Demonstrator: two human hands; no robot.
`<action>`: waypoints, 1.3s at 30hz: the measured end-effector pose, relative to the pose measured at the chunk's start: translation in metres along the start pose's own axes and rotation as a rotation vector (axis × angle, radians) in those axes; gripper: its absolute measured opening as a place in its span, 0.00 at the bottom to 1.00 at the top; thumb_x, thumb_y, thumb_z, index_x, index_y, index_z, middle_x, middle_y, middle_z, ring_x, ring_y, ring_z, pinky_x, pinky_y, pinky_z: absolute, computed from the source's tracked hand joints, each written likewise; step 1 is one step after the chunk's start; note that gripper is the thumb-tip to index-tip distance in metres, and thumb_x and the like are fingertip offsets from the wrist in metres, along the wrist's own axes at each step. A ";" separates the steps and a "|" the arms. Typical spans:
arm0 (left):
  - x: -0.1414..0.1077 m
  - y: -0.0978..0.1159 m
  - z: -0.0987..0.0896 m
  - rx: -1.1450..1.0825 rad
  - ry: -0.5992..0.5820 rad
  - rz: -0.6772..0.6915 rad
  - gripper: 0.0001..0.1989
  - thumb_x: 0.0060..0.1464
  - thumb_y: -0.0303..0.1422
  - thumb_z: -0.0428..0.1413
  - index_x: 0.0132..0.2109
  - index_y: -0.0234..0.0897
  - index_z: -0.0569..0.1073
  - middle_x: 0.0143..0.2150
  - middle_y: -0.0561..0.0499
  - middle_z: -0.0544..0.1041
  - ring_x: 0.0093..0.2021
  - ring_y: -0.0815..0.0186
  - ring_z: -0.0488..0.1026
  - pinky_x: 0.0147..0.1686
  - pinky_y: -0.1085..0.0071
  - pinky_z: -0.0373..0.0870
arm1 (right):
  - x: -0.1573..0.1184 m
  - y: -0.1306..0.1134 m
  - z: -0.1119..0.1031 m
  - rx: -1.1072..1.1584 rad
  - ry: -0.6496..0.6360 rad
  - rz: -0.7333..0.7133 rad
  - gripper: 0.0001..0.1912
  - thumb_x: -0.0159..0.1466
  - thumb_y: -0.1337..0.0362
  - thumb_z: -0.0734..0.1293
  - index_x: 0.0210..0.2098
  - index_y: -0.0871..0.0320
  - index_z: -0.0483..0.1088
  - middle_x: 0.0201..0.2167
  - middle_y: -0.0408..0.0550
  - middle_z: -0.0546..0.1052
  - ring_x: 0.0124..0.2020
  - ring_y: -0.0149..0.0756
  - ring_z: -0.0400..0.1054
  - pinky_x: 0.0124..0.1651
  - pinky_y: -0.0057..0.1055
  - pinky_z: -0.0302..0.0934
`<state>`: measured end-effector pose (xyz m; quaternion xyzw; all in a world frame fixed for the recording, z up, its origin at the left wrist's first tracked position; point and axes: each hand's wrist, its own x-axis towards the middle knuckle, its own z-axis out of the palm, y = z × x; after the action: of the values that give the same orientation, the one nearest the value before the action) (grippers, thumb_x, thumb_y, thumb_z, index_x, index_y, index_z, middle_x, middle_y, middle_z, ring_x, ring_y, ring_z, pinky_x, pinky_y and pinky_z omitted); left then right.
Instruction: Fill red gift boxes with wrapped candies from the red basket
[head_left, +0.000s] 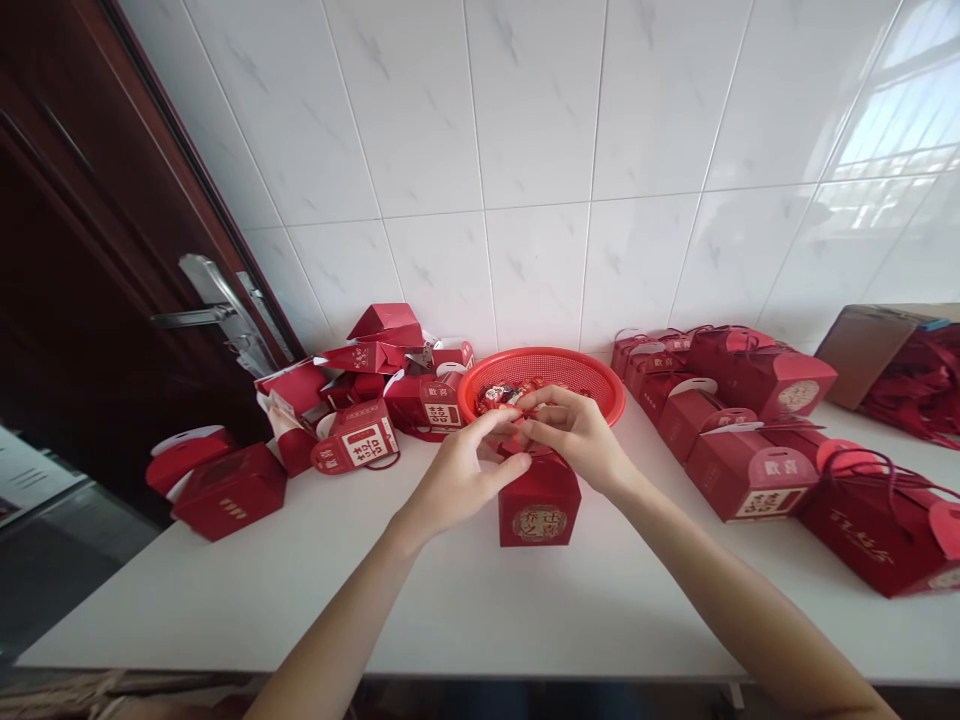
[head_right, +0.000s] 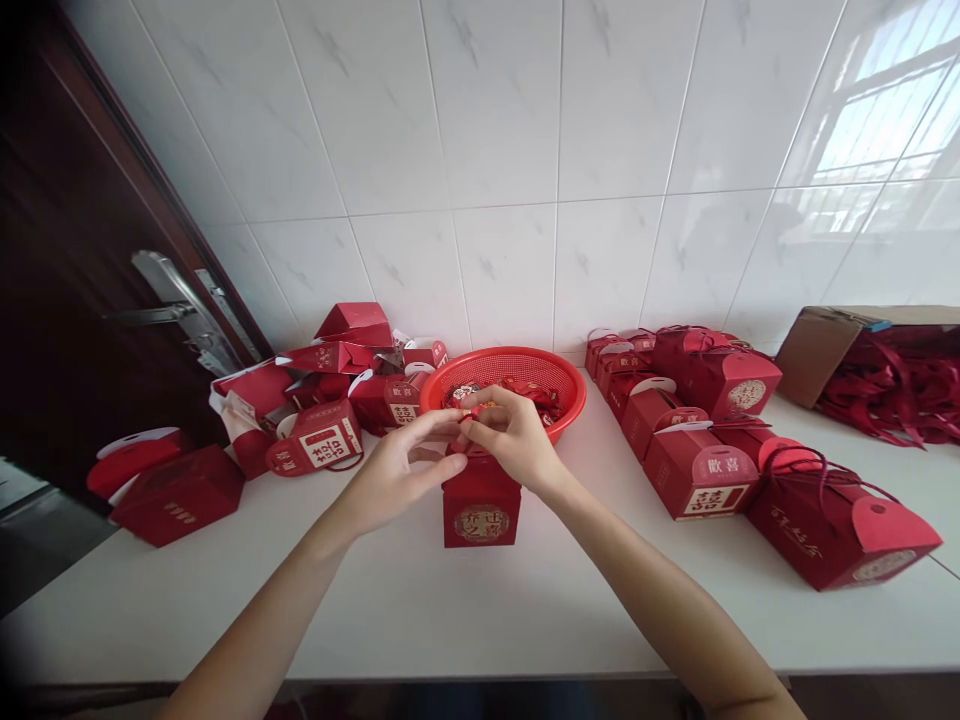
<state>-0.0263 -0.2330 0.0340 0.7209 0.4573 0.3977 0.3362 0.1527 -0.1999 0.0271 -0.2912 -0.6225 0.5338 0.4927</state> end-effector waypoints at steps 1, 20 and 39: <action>-0.001 -0.004 0.003 0.055 0.050 0.008 0.25 0.55 0.38 0.62 0.60 0.42 0.72 0.55 0.45 0.78 0.53 0.54 0.76 0.55 0.56 0.73 | 0.000 -0.001 -0.001 0.046 0.001 0.002 0.15 0.58 0.58 0.74 0.40 0.57 0.70 0.27 0.44 0.78 0.31 0.38 0.76 0.38 0.37 0.70; -0.018 -0.061 0.045 0.311 0.256 0.160 0.08 0.59 0.36 0.58 0.43 0.40 0.77 0.56 0.43 0.71 0.57 0.55 0.72 0.57 0.56 0.71 | -0.009 0.011 -0.010 0.170 -0.123 0.118 0.14 0.56 0.60 0.76 0.38 0.58 0.73 0.29 0.45 0.79 0.33 0.35 0.75 0.41 0.34 0.68; -0.025 -0.067 0.064 0.482 0.219 0.160 0.13 0.49 0.36 0.63 0.43 0.40 0.76 0.50 0.43 0.74 0.50 0.51 0.72 0.50 0.51 0.70 | -0.028 0.015 -0.008 -0.856 -0.157 -0.040 0.16 0.50 0.81 0.61 0.32 0.57 0.72 0.30 0.44 0.74 0.31 0.32 0.64 0.31 0.26 0.55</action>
<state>-0.0028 -0.2404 -0.0589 0.7666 0.5139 0.3784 0.0707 0.1671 -0.2183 0.0036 -0.4156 -0.8288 0.2385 0.2889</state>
